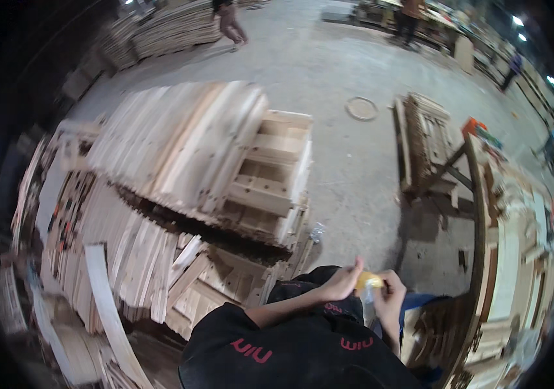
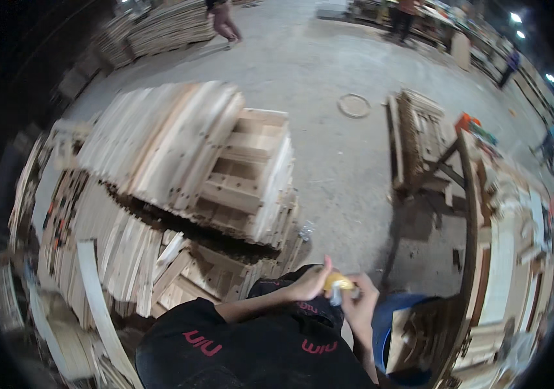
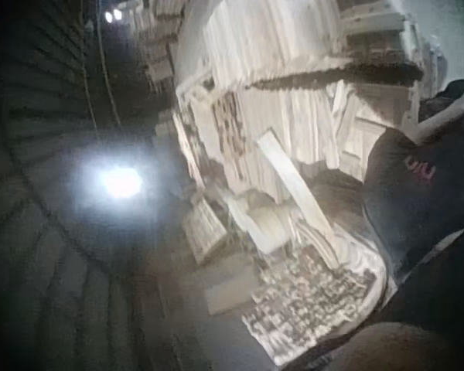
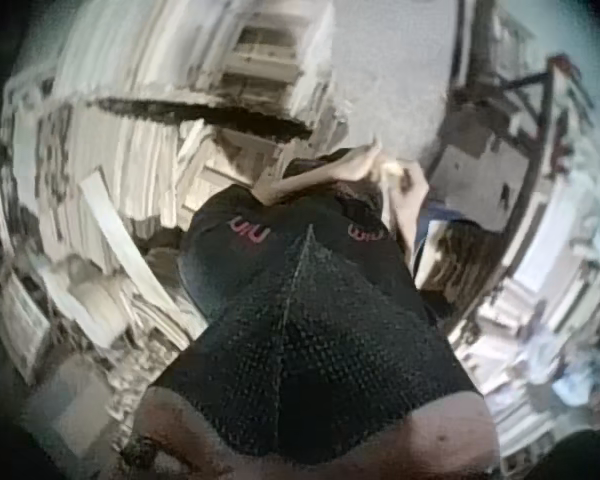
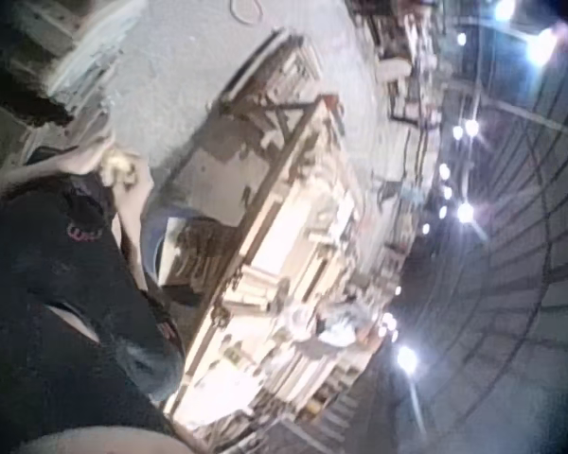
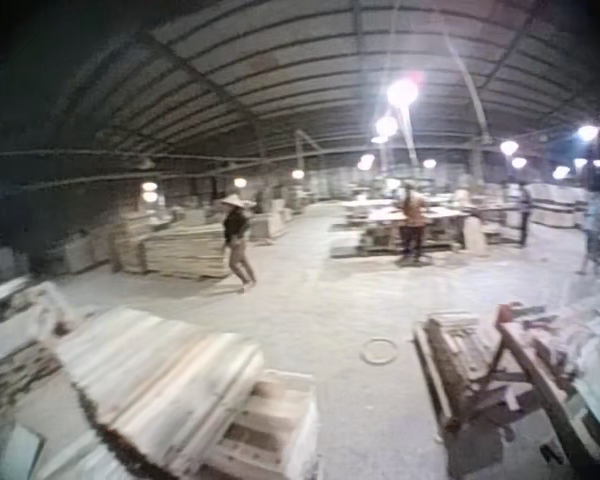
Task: Applying a substance, possibly wax or adhesive, to wooden furniture components in a workshop.
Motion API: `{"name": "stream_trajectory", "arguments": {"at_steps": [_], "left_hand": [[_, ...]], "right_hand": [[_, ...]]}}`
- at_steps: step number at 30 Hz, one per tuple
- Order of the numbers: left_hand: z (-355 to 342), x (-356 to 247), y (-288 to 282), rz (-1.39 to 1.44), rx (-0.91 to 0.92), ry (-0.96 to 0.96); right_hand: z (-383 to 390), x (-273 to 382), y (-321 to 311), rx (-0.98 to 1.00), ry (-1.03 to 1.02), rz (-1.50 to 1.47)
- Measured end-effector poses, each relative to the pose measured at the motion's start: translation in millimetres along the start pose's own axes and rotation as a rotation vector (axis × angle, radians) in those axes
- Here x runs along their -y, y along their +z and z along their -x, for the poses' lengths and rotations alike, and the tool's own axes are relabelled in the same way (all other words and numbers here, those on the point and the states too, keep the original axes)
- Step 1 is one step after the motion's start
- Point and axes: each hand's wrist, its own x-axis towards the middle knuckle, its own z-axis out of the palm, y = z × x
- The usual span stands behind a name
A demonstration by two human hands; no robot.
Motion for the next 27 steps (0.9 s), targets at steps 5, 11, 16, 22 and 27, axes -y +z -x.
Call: {"name": "stream_trajectory", "arguments": {"at_steps": [5,11,16,22,27], "left_hand": [[12.5,-17.7,21.2,0.033,-0.068,0.605],[25.6,-19.5,6.2,-0.239,-0.379,0.679],[23.9,-2.5,-13.7,-0.26,-0.629,0.474],[29.5,-5.4,-20.1,-0.229,-0.631,0.311],[25.8,-4.9,-8.5,-0.094,-0.459,0.078]], "right_hand": [[-18.2,-10.5,-0.4,-0.179,0.097,0.028],[-36.2,15.8,10.7,0.244,0.224,-0.199],[-57.0,-32.3,-0.9,0.522,0.188,-0.166],[-54.5,-3.2,32.8,0.624,-0.096,-0.075],[-63.0,-18.6,23.0,0.6,-0.068,-0.131]]}}
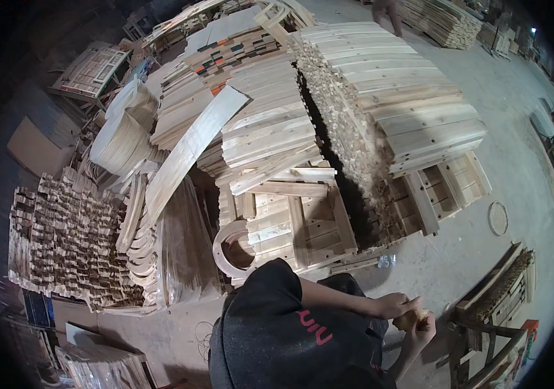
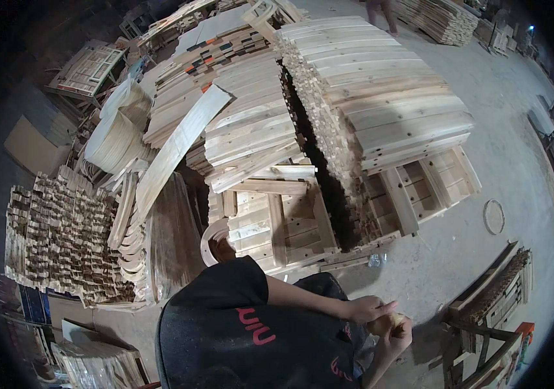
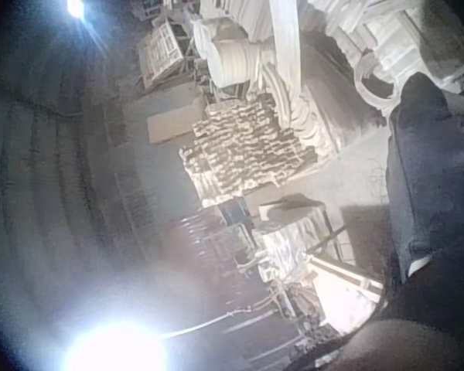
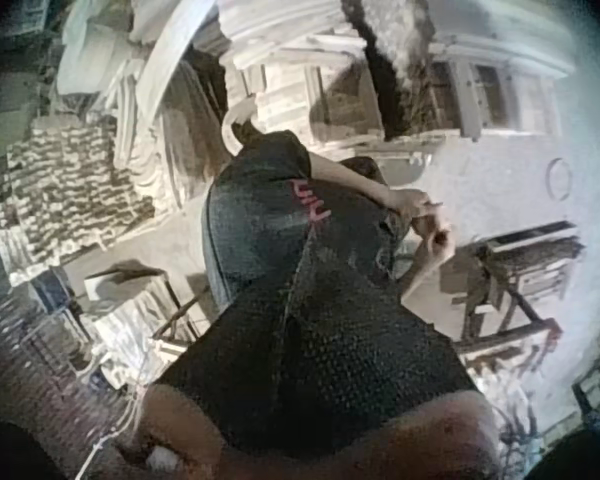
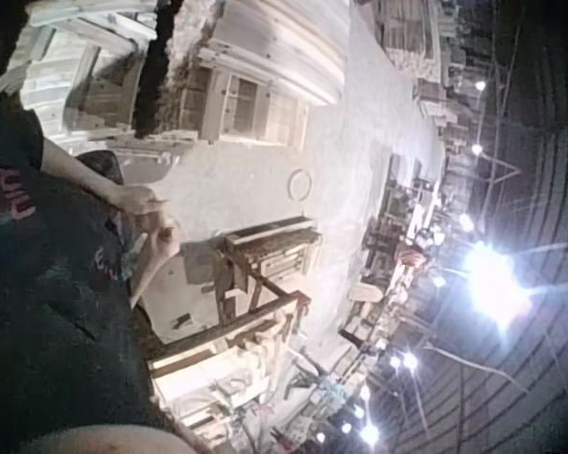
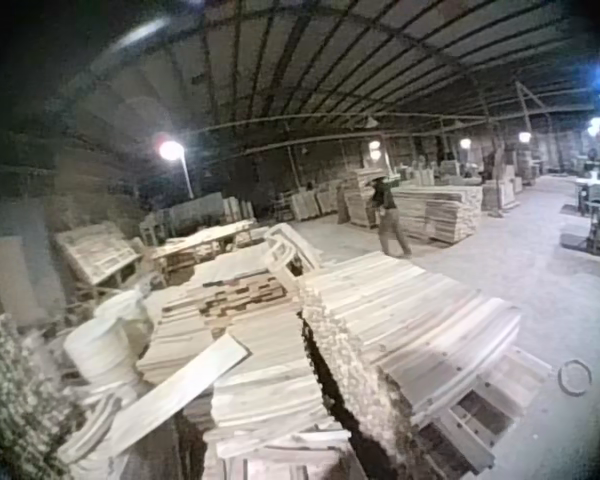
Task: Applying a substance, possibly wax or adhesive, to wooden furniture components in a workshop.
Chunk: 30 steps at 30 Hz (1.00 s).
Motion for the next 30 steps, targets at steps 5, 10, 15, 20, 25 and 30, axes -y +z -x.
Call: {"name": "stream_trajectory", "arguments": {"at_steps": [5,10,15,20,25,30], "left_hand": [[-3.2,-133.5,-100.8,-0.538,-0.035,0.459],[-23.9,-270.1,-151.0,-0.852,-1.28,1.079],[-101.8,-127.5,-23.9,-0.08,0.104,0.512],[-119.0,-59.4,168.4,-0.292,0.866,0.244],[-119.1,-64.3,284.2,-0.236,1.043,-0.024],[-99.2,-47.6,357.3,-0.327,1.206,0.254]], "right_hand": [[-9.4,10.5,-132.6,-0.536,-0.127,0.279],[-7.3,70.9,-193.5,-1.255,0.025,0.262],[14.4,1.9,-123.7,-0.857,-0.018,-0.405],[101.0,-25.6,-122.2,-1.091,0.122,-0.431],[208.9,1.9,-169.4,-1.377,0.457,-0.255],[255.3,18.2,-154.5,-1.524,0.15,0.175]]}}
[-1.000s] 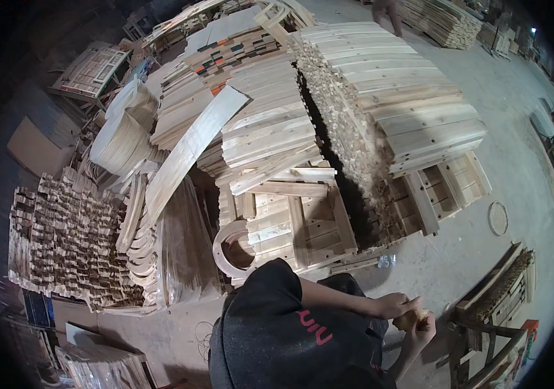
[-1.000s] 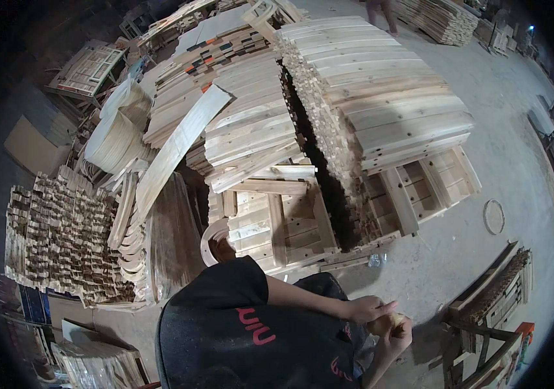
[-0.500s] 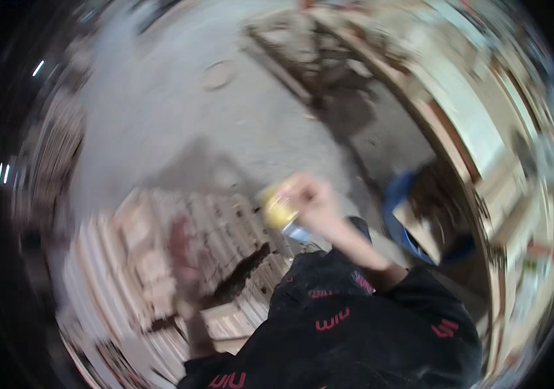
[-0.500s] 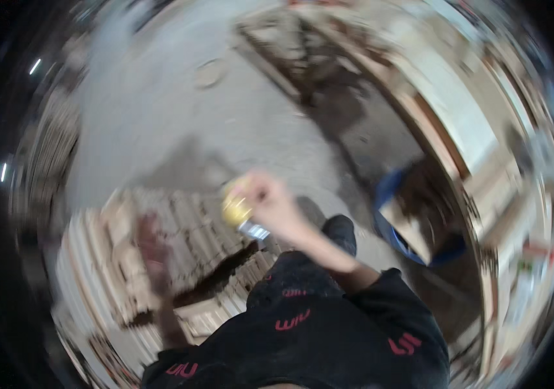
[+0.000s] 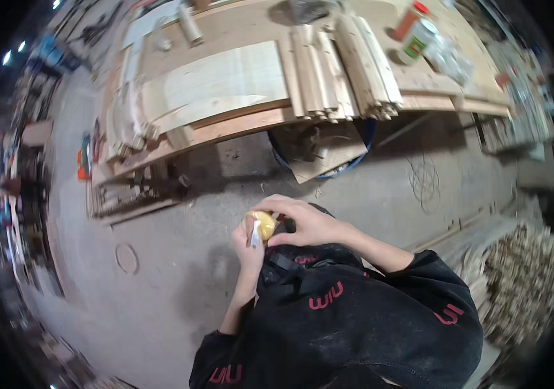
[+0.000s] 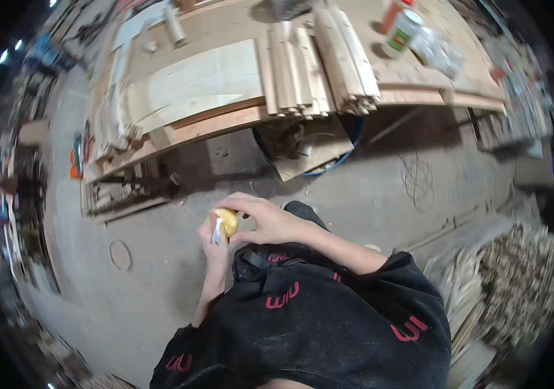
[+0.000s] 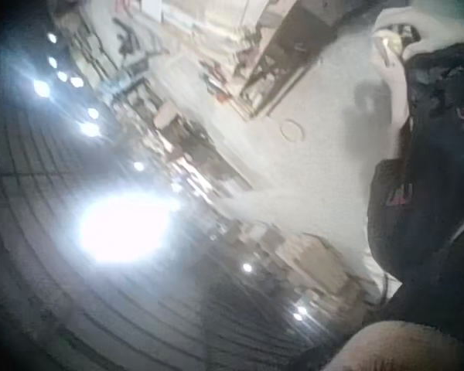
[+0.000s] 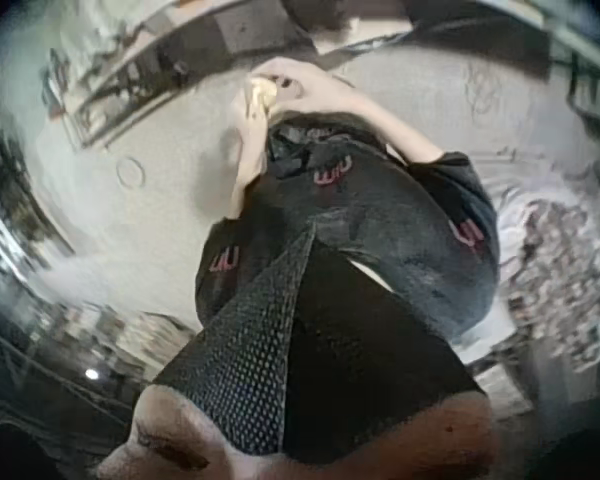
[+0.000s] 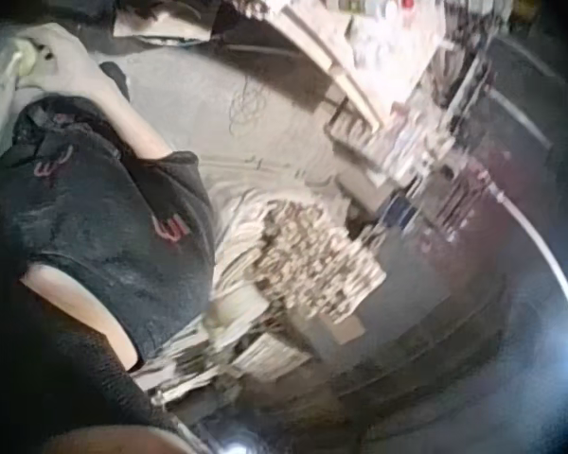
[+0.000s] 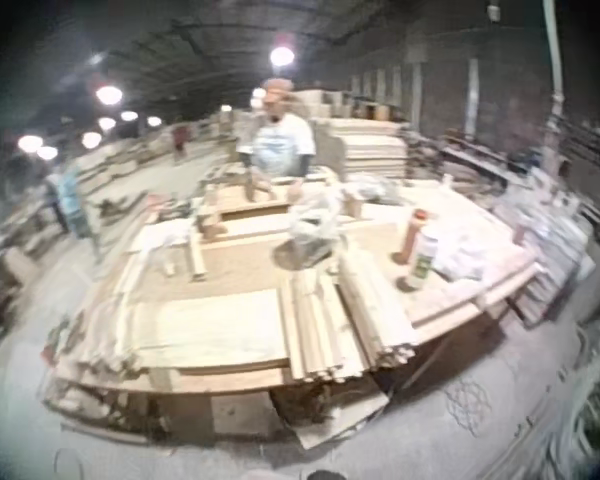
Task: Applying a substance, possibly wax or adhesive, to wooden furniture components in a workshop.
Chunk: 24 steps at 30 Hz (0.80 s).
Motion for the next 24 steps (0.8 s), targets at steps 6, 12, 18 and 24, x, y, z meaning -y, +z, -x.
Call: {"name": "stream_trajectory", "arguments": {"at_steps": [6,12,18,24], "left_hand": [[-50.1,-7.7,37.3,-0.166,0.903,-0.392],[-33.0,-37.5,100.2,-0.185,1.345,0.269],[-11.4,-20.5,159.5,-0.231,1.395,0.237],[12.0,0.3,226.4,-0.219,1.264,0.184]], "right_hand": [[55.3,-0.2,7.0,-0.802,0.352,0.232],[108.1,-6.2,14.2,-1.254,0.457,0.042],[159.8,-9.7,-0.6,-1.303,0.539,-0.148],[200.7,-5.1,-35.4,-1.419,0.661,-0.034]]}}
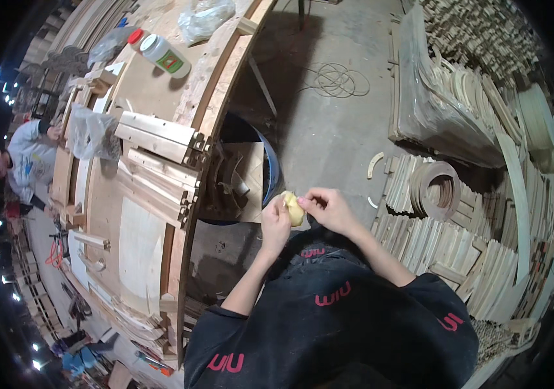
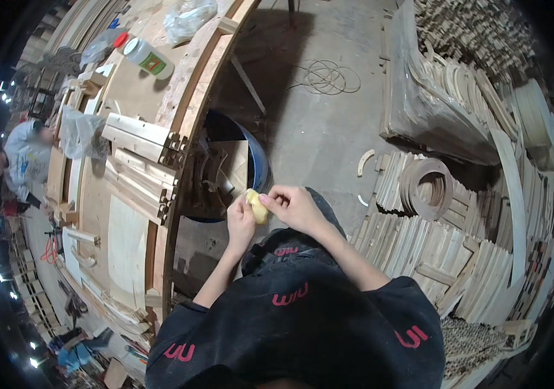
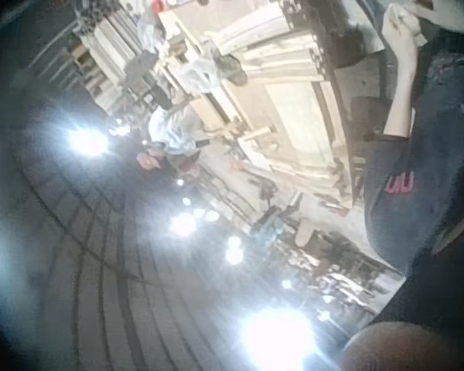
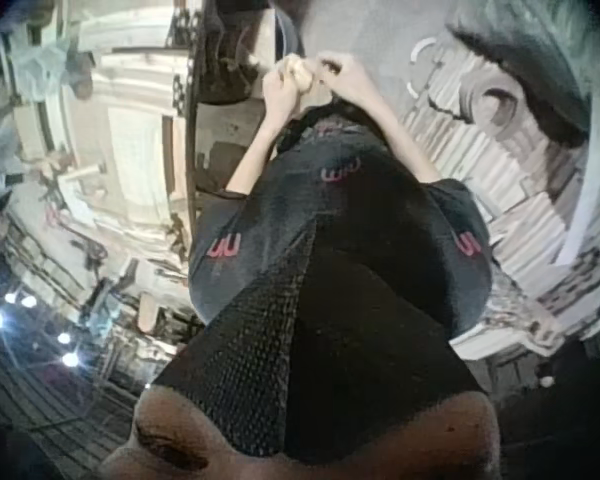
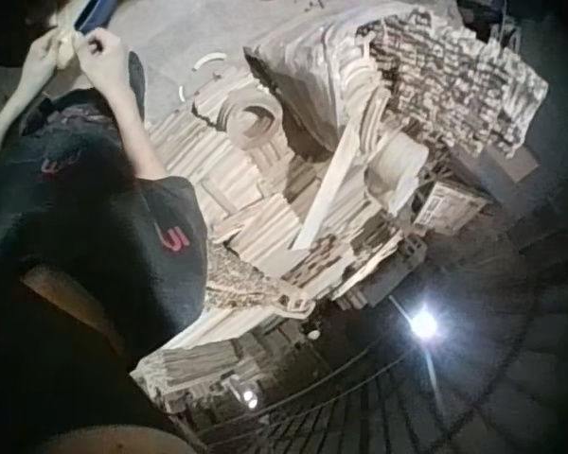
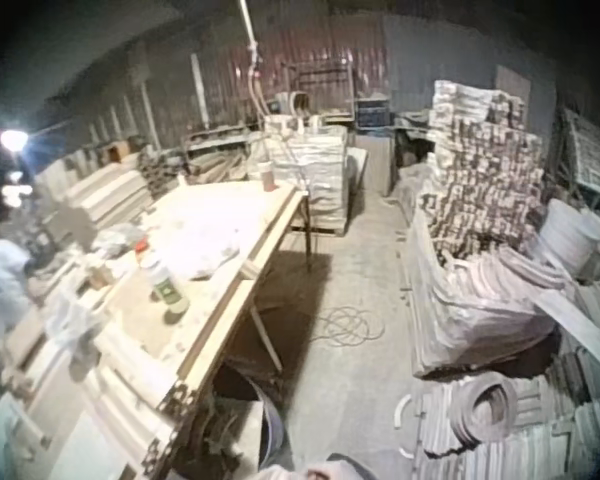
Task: Applying a substance, possibly wax or adhesive, to wooden furniture components in a workshop.
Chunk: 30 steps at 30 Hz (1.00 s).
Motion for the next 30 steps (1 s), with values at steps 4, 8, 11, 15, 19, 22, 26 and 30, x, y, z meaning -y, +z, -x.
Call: {"name": "stream_trajectory", "arguments": {"at_steps": [4,8,11,15,19,22,26,30], "left_hand": [[-5.6,-3.6,4.5,0.14,0.064,-0.201],[-2.4,4.0,-6.0,0.257,0.126,-0.273],[-3.2,27.0,-17.7,0.302,0.298,-0.307],[-7.3,8.0,-15.5,0.389,0.418,0.01],[-12.6,-23.1,-19.1,0.496,0.367,0.099],[-27.9,-15.4,-26.8,0.333,0.2,0.119],[-29.1,-27.0,-30.2,0.464,0.211,0.108],[-34.5,-22.8,-32.1,0.469,0.433,-0.089]], "right_hand": [[-4.8,19.3,-6.2,-0.006,-0.172,-0.047],[2.9,20.2,15.2,0.011,-0.178,-0.082],[4.5,21.1,24.7,-0.172,-0.138,0.142],[2.1,29.8,14.0,-0.295,-0.114,0.176],[-5.8,62.0,4.5,-0.307,-0.177,0.265],[-6.6,84.8,11.2,-0.193,-0.081,0.359],[3.7,105.5,17.6,-0.204,-0.27,0.225],[5.7,92.9,21.6,-0.094,-0.415,0.396]]}}
